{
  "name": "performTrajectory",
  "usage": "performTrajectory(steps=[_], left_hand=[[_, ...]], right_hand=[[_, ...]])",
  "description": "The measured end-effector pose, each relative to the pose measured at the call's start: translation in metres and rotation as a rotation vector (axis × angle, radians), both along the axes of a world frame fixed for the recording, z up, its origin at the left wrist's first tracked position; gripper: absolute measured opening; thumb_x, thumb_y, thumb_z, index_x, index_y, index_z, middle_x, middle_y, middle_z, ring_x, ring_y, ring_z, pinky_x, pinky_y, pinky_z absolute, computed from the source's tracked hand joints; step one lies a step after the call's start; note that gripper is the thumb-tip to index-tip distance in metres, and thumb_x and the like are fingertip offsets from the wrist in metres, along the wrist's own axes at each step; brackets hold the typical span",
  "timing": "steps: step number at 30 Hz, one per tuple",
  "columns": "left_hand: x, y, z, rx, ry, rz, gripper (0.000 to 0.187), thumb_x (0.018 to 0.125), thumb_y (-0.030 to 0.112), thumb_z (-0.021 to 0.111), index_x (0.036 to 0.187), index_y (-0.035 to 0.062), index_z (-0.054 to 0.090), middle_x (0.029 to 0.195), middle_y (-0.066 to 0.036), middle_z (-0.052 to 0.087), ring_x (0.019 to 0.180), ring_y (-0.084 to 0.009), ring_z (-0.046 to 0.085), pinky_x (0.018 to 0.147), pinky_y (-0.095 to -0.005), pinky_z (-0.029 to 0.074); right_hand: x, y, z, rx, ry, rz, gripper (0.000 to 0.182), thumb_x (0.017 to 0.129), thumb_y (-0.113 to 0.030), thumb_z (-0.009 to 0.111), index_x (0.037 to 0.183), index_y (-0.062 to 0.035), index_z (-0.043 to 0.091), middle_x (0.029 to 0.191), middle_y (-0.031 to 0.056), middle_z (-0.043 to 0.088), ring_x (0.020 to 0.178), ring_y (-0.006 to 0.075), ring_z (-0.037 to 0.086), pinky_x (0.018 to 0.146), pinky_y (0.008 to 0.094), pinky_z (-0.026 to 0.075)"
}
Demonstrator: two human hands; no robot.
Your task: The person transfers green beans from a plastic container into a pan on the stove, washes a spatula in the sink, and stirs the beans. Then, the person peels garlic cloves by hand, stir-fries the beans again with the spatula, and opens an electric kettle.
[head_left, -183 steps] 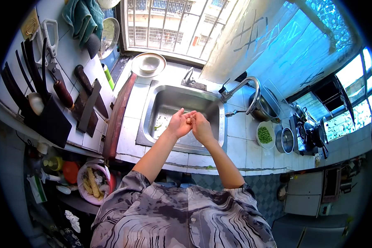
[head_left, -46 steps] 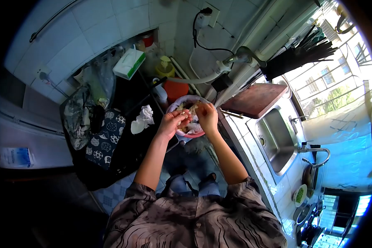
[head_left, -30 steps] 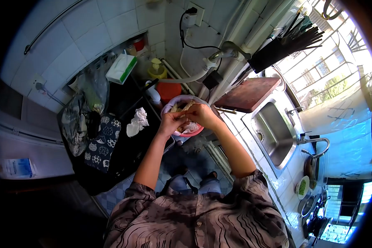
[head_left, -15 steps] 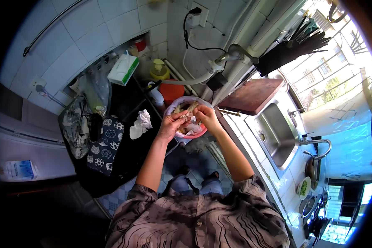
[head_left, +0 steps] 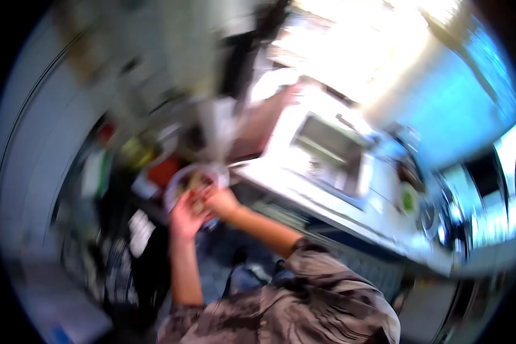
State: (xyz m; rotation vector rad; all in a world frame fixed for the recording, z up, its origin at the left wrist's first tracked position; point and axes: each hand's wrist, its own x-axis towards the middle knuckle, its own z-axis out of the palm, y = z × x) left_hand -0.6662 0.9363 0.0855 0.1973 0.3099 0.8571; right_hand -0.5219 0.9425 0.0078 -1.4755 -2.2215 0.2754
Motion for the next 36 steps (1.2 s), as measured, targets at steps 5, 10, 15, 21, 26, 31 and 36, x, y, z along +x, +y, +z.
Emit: performTrajectory(steps=[5,10,15,21,26,31,36], left_hand=[[0.105,-0.050,0.010,0.004,0.173,-0.295,0.021,0.092,0.022,0.037,0.081,0.0074,0.045,0.066,0.000,0.038,0.058,-0.0104,0.037,0.048,-0.0220,0.033],[0.291,-0.148,-0.043,0.022,0.309,-0.924,0.013,0.086,0.019,0.048,0.087,0.0063,0.053,0.065,-0.001,0.046,0.059,-0.0130,0.045,0.048,-0.0237,0.038],[0.466,-0.371,-0.039,0.198,0.400,-1.525,0.010,0.083,0.015,0.047,0.082,0.0058,0.051,0.069,-0.005,0.052,0.066,-0.0186,0.052,0.057,-0.0282,0.043],[0.612,-0.603,-0.033,0.048,0.468,-1.805,0.010,0.082,0.012,0.047,0.083,0.0020,0.049,0.074,-0.010,0.052,0.071,-0.0230,0.053,0.064,-0.0334,0.047],[0.747,-0.731,-0.022,-0.011,0.377,-1.840,0.011,0.082,0.011,0.049,0.084,0.0007,0.048,0.077,-0.012,0.052,0.073,-0.0238,0.054,0.066,-0.0334,0.049],[0.960,-0.836,0.023,0.151,0.049,-1.506,0.011,0.082,0.011,0.050,0.088,0.0014,0.049,0.076,-0.008,0.053,0.068,-0.0184,0.054,0.065,-0.0311,0.047],[1.197,-0.945,0.099,0.656,-0.113,-0.974,0.020,0.085,0.018,0.049,0.097,0.0020,0.048,0.073,-0.003,0.050,0.064,-0.0116,0.049,0.062,-0.0239,0.043]], right_hand=[[0.074,-0.139,0.003,0.086,0.107,-0.330,0.017,0.066,-0.022,0.061,0.078,-0.0107,0.055,0.073,0.0110,0.054,0.079,0.0287,0.052,0.082,0.0424,0.037],[0.212,-0.344,-0.020,-0.365,0.084,-0.906,0.069,0.059,-0.015,0.065,0.123,-0.0100,0.038,0.110,0.0147,0.050,0.111,0.0315,0.041,0.087,0.0471,0.035],[0.313,-0.618,-0.061,-0.410,0.231,-1.666,0.027,0.076,-0.026,0.055,0.099,-0.0120,0.052,0.074,0.0102,0.063,0.074,0.0311,0.060,0.088,0.0445,0.035],[0.324,-0.859,-0.043,-0.428,0.269,-2.131,0.050,0.066,-0.027,0.063,0.109,-0.0066,0.050,0.097,0.0159,0.057,0.094,0.0320,0.053,0.080,0.0434,0.041],[0.345,-0.955,-0.069,-0.386,0.625,-2.287,0.034,0.070,-0.027,0.059,0.095,-0.0036,0.059,0.085,0.0154,0.062,0.081,0.0309,0.059,0.071,0.0383,0.047],[0.422,-1.019,-0.085,-0.206,0.840,-2.261,0.032,0.073,-0.025,0.061,0.098,-0.0053,0.058,0.086,0.0124,0.062,0.078,0.0248,0.060,0.069,0.0331,0.047],[0.556,-1.120,-0.079,-0.156,0.847,-2.346,0.030,0.075,-0.022,0.060,0.099,-0.0048,0.058,0.086,0.0116,0.063,0.079,0.0231,0.061,0.070,0.0316,0.047]])
